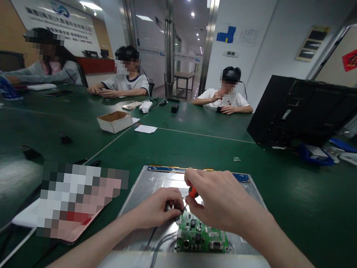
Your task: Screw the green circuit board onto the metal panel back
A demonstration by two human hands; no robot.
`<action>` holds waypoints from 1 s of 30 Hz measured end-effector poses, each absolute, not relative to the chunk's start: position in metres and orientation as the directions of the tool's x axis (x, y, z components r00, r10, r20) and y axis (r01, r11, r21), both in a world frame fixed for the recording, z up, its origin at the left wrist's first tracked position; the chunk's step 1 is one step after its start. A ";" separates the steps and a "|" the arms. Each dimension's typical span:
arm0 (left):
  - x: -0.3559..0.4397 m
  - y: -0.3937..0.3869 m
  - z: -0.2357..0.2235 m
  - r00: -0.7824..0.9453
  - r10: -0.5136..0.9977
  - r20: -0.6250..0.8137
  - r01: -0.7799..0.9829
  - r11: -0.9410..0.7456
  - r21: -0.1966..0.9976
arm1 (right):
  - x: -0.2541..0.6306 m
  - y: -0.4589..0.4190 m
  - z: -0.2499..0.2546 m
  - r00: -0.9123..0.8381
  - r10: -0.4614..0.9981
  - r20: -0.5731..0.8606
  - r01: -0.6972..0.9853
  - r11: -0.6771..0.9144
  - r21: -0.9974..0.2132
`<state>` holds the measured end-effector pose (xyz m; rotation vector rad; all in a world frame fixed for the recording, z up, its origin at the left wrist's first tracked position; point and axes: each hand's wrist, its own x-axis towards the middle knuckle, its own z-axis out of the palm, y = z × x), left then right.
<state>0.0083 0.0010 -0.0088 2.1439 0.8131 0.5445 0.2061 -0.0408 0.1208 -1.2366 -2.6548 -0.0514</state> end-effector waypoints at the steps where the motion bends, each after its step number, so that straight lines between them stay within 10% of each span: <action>1: 0.008 0.001 -0.009 0.705 0.700 0.117 0.376 -0.508 0.775 | 0.207 -0.041 0.121 -0.634 0.743 0.215 0.751 0.658 -0.057; 30: 0.012 -0.010 -0.009 0.726 0.678 0.115 0.428 -0.577 0.696 | 0.205 -0.041 0.118 -0.657 0.715 0.239 0.720 0.689 -0.082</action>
